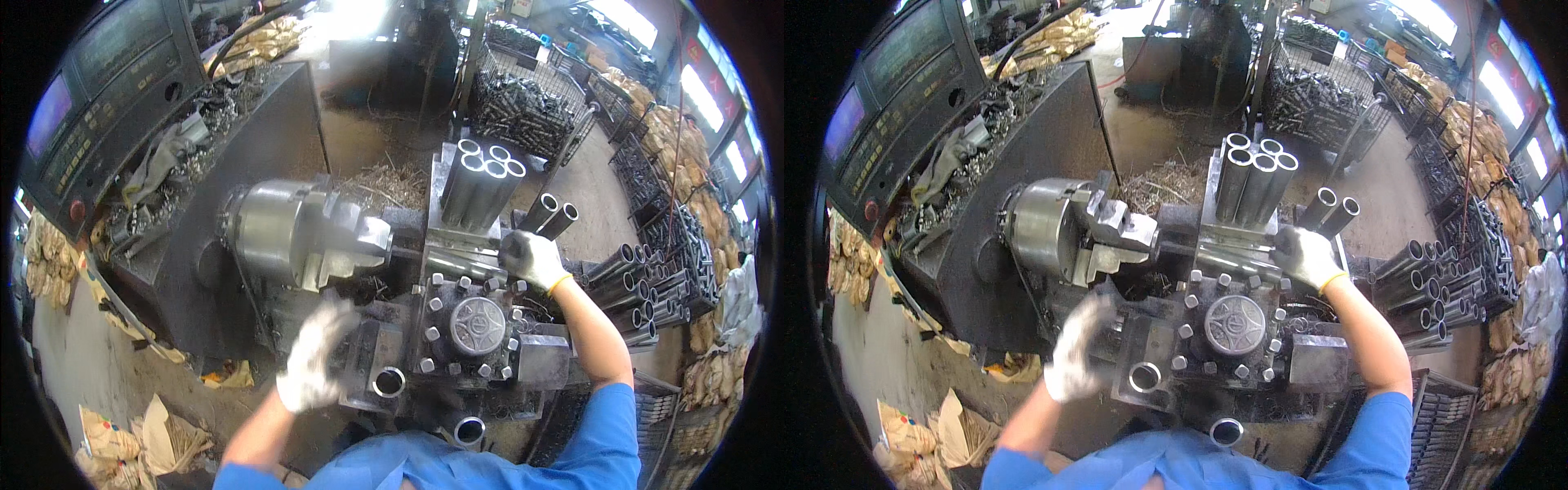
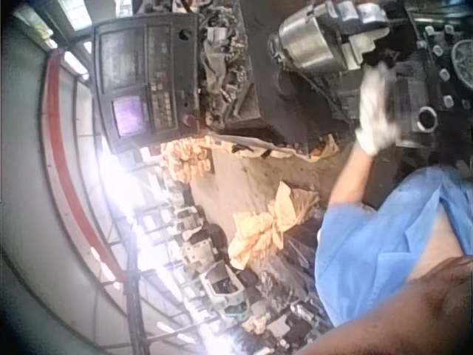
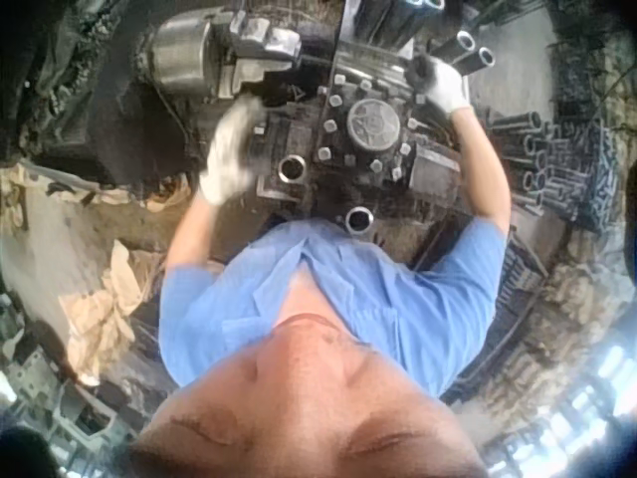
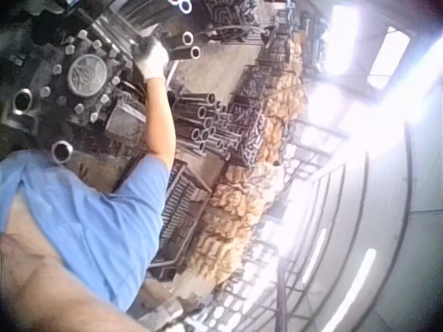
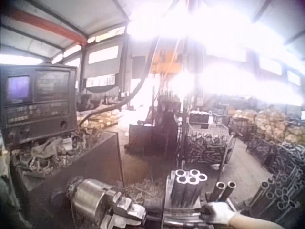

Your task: The person repeatedly picks up metal tubes from a wire basket, inserts them into a CNC lathe chuck, operates the machine controls, and removes the processed parts. The cycle repeats with multiple tubes throughout the clip.

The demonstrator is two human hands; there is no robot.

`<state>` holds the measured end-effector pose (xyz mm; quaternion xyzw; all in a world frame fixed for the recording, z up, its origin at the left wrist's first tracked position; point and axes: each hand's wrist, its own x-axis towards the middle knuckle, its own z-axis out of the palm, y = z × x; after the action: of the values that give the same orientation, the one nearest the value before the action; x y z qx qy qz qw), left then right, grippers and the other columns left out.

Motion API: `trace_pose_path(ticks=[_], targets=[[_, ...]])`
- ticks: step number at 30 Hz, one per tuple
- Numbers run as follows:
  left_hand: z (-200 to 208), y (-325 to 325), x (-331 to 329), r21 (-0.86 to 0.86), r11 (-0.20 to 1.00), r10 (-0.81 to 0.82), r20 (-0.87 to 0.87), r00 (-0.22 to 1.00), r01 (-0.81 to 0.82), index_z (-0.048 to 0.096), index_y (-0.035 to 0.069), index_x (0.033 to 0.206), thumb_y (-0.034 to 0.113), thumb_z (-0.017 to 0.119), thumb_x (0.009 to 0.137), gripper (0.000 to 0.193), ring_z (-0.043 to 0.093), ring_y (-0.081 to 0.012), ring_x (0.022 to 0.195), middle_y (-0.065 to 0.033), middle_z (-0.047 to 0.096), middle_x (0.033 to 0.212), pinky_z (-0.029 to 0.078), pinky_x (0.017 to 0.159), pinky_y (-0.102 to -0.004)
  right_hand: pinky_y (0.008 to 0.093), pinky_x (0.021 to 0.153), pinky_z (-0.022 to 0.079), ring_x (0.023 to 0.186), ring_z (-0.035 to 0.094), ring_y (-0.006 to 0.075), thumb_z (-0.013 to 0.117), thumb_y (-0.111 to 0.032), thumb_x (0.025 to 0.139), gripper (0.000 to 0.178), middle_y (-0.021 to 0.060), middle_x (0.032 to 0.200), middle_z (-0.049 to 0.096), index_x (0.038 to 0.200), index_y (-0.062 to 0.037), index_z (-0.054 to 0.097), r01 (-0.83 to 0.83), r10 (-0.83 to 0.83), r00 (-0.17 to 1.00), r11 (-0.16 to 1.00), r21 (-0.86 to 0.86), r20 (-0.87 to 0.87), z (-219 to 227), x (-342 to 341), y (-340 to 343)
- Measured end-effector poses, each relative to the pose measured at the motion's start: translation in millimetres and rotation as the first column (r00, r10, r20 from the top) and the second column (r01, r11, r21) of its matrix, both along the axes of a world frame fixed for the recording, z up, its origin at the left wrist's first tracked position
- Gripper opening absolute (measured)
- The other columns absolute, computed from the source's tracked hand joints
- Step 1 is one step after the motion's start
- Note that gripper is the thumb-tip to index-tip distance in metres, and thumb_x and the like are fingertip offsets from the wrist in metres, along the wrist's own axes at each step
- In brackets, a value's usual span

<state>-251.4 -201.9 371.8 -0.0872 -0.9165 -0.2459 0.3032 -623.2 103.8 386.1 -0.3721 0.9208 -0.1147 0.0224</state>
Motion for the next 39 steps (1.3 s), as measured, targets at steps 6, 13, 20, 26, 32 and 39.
trace_pose_path(ticks=[6, 13, 20, 26, 32, 39], targets=[[-97, 81, 13, 0.566, 0.787, -0.116, 0.527, 0.842, -0.246, 0.066, 0.001, 0.133, 0.040, 0.097, 0.075, 0.076, 0.072, -0.0367, 0.121, -0.0230, 0.071, 0.131, 0.055, 0.106, -0.0449, 0.0438, 0.088, 0.063, 0.100, 0.077, 0.0342, 0.080, -0.021, 0.091, 0.037, 0.0184, 0.116, 0.076, 0.123, -0.0054, 0.070, -0.534, 0.514, 0.842, 0.756, -0.377, -0.163, 123, 83, -95], [38, 23, -80, 0.627, 0.770, -0.370, 0.293, 0.882, 0.114, 0.066, 0.000, 0.135, 0.034, 0.084, 0.092, 0.058, 0.074, -0.0235, 0.104, -0.0173, 0.079, 0.115, 0.058, 0.096, -0.0419, 0.0461, 0.101, 0.056, 0.110, 0.070, 0.0260, 0.061, -0.016, 0.095, 0.040, 0.0128, 0.120, 0.068, 0.135, -0.0116, 0.064, -0.592, 0.756, 0.432, 0.649, 0.478, -0.491, 143, 173, -123], [6, -28, -22, -0.084, 0.956, 0.283, 0.524, 0.803, -0.282, 0.067, 0.004, 0.119, 0.044, 0.082, 0.088, 0.053, 0.076, -0.0453, 0.092, -0.0231, 0.077, 0.096, 0.062, 0.083, -0.0510, 0.0475, 0.076, 0.061, 0.079, 0.077, 0.0355, 0.080, -0.036, 0.085, 0.032, 0.0141, 0.086, 0.075, 0.106, -0.0131, 0.073, -0.380, 0.444, 0.798, 0.896, 0.231, -0.407, 137, 88, -89], [-88, 16, -37, -0.015, 0.973, 0.180, 0.676, 0.715, -0.231, 0.068, 0.002, 0.131, 0.049, 0.069, 0.096, 0.059, 0.070, -0.0450, 0.117, -0.0252, 0.071, 0.130, 0.058, 0.100, -0.0523, 0.0486, 0.087, 0.063, 0.095, 0.080, 0.0377, 0.079, -0.034, 0.077, 0.038, 0.0211, 0.098, 0.080, 0.105, -0.0073, 0.081, -0.019, 0.125, 0.975, 0.869, 0.495, -0.182, 95, 33, -86], [-61, -4, 27, 0.289, 0.852, 0.318, 0.377, 0.870, -0.436, 0.072, 0.004, 0.124, 0.023, 0.078, 0.093, 0.037, 0.076, -0.0381, 0.100, -0.0178, 0.076, 0.112, 0.062, 0.087, -0.0429, 0.0474, 0.080, 0.064, 0.088, 0.080, 0.0395, 0.078, -0.032, 0.075, 0.035, 0.0251, 0.091, 0.079, 0.092, -0.0020, 0.084, -0.203, 0.256, 0.965, 0.871, 0.448, -0.061, 56, 46, -114], [-162, -46, 177, 0.828, -0.245, 0.542, 0.549, 0.636, -0.505, 0.071, 0.005, 0.114, 0.029, 0.070, 0.101, 0.028, 0.071, -0.0214, 0.076, -0.0085, 0.070, 0.091, 0.060, 0.068, -0.0366, 0.0510, 0.073, 0.059, 0.076, 0.074, 0.0429, 0.083, -0.040, 0.072, 0.048, 0.0262, 0.082, 0.074, 0.093, 0.0022, 0.078, -0.455, 0.411, 0.881, 0.871, 0.184, 0.235, -26, -11, -82]])
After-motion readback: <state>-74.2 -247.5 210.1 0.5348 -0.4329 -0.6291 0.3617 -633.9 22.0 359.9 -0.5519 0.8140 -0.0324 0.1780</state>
